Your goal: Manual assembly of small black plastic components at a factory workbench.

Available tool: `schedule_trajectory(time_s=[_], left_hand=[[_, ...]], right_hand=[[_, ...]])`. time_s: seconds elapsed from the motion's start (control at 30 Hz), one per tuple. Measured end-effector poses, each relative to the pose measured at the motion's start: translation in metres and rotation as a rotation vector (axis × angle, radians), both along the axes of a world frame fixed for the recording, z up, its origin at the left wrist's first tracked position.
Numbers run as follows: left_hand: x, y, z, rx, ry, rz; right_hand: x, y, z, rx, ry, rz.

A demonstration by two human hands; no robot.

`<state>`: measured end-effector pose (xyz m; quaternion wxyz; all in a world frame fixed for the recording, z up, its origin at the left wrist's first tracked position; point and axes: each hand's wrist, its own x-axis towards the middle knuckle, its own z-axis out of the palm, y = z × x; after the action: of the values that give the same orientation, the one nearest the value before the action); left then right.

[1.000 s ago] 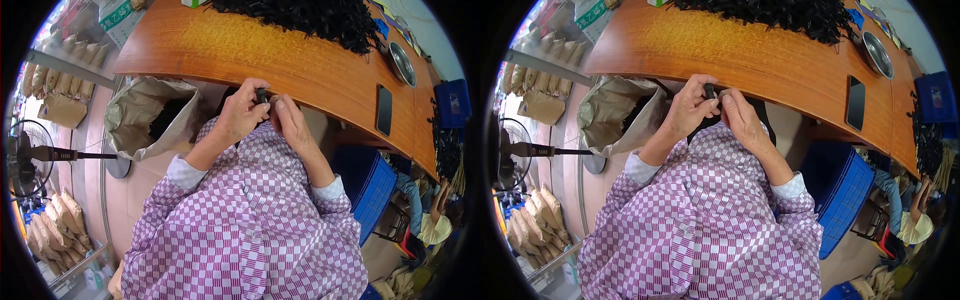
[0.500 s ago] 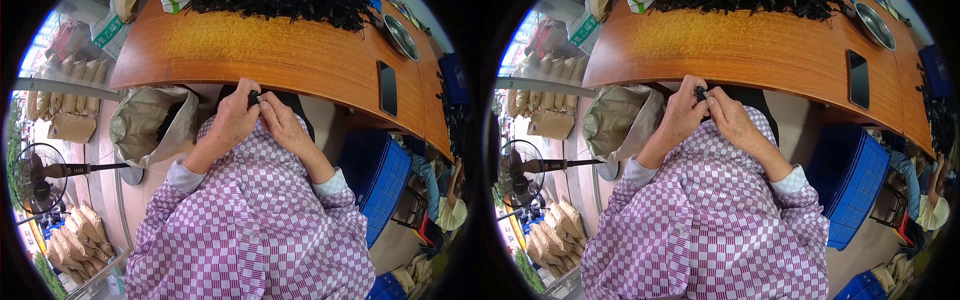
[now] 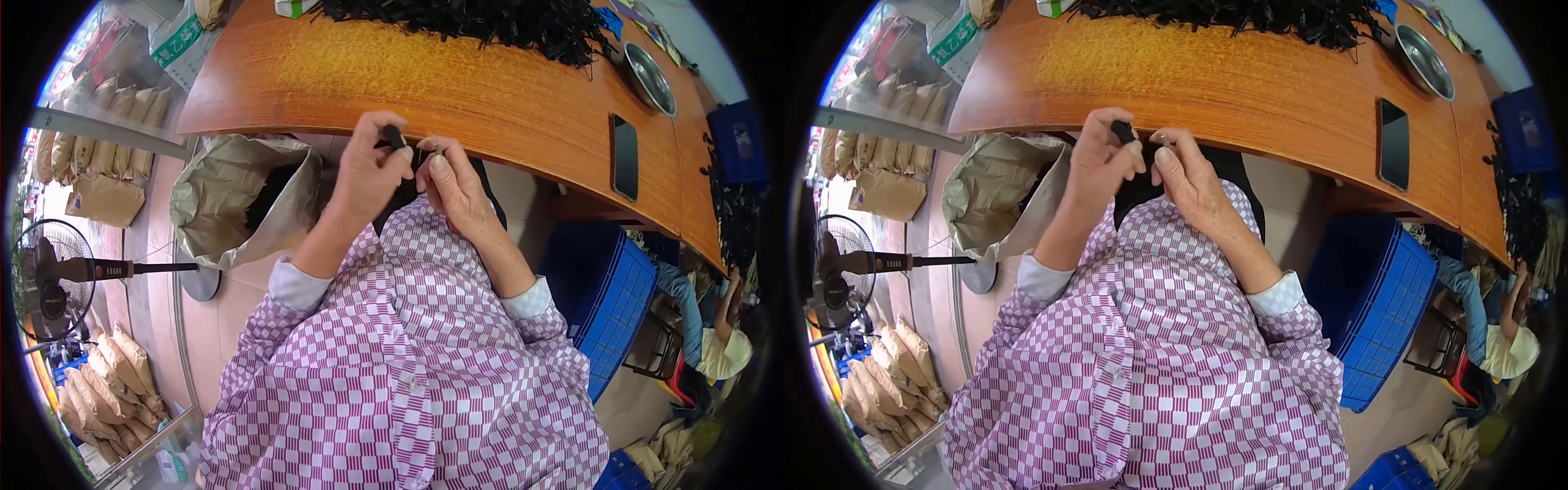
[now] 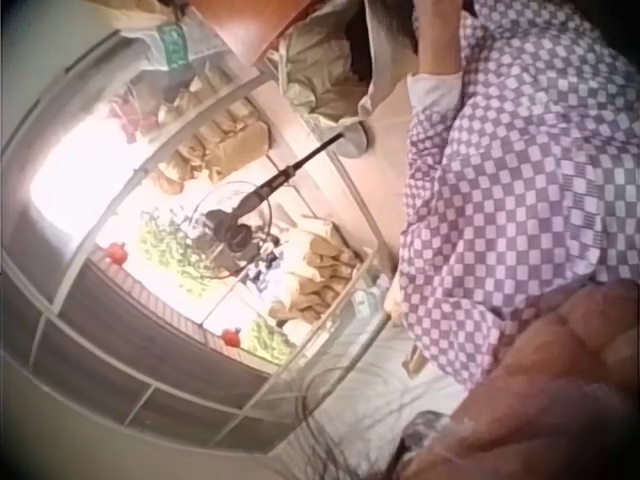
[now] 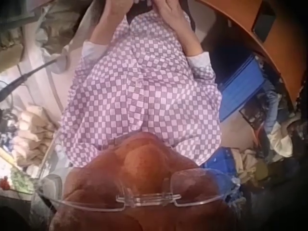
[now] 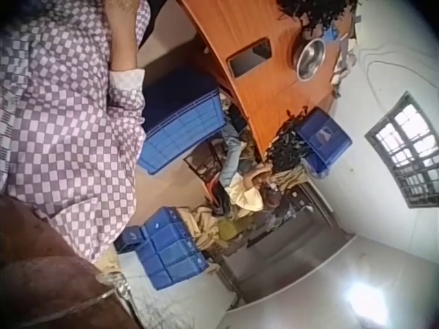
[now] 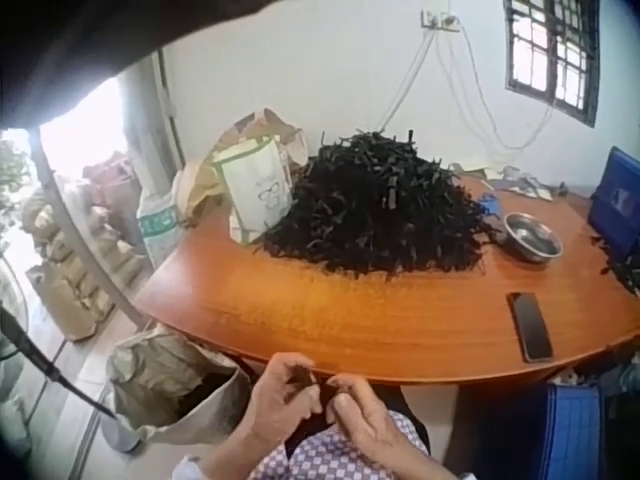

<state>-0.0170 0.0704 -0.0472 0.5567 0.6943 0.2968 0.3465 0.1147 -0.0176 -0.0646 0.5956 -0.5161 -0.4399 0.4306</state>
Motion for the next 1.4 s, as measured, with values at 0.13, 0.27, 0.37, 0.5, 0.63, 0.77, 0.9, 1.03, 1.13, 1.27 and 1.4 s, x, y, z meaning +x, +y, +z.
schedule_trajectory(time_s=[0.13,0.27,0.37,0.5,0.63,0.77,0.9,1.03,1.13,1.27,1.4], left_hand=[[-0.014,0.003,0.012,-0.552,-0.355,-0.144],[-0.022,0.000,0.012,-0.701,-0.425,-0.196],[-0.024,0.002,0.010,-0.687,-0.385,-0.227],[-0.028,0.004,0.014,-0.654,-0.315,-0.504],[-0.029,0.002,0.010,-0.692,-0.297,-0.571],[-0.020,-0.004,0.011,-0.504,-0.148,-0.501],[-0.011,-0.013,0.006,-0.142,0.001,-0.414],[-0.003,-0.014,0.003,0.252,0.080,-0.267],[0.001,-0.015,0.011,0.091,0.101,-0.141],[0.012,-0.018,0.009,0.133,0.107,-0.140],[0.019,-0.022,0.018,0.191,0.145,-0.126]], right_hand=[[-0.001,0.004,0.003,-0.024,0.132,-0.016],[0.000,0.009,0.006,-0.024,0.212,0.040],[0.001,0.012,0.009,-0.011,0.228,0.059],[0.003,0.013,0.016,-0.041,0.345,0.118],[0.010,0.009,0.018,-0.149,0.408,0.207],[0.019,0.004,0.009,-0.178,0.344,0.185],[0.015,0.001,0.003,0.028,0.046,0.105],[0.012,-0.011,0.002,-0.032,0.171,0.059],[0.006,-0.017,0.014,-0.107,0.394,0.098],[0.003,-0.018,0.017,-0.065,0.326,0.097],[0.006,-0.017,0.012,-0.041,0.323,0.085]])
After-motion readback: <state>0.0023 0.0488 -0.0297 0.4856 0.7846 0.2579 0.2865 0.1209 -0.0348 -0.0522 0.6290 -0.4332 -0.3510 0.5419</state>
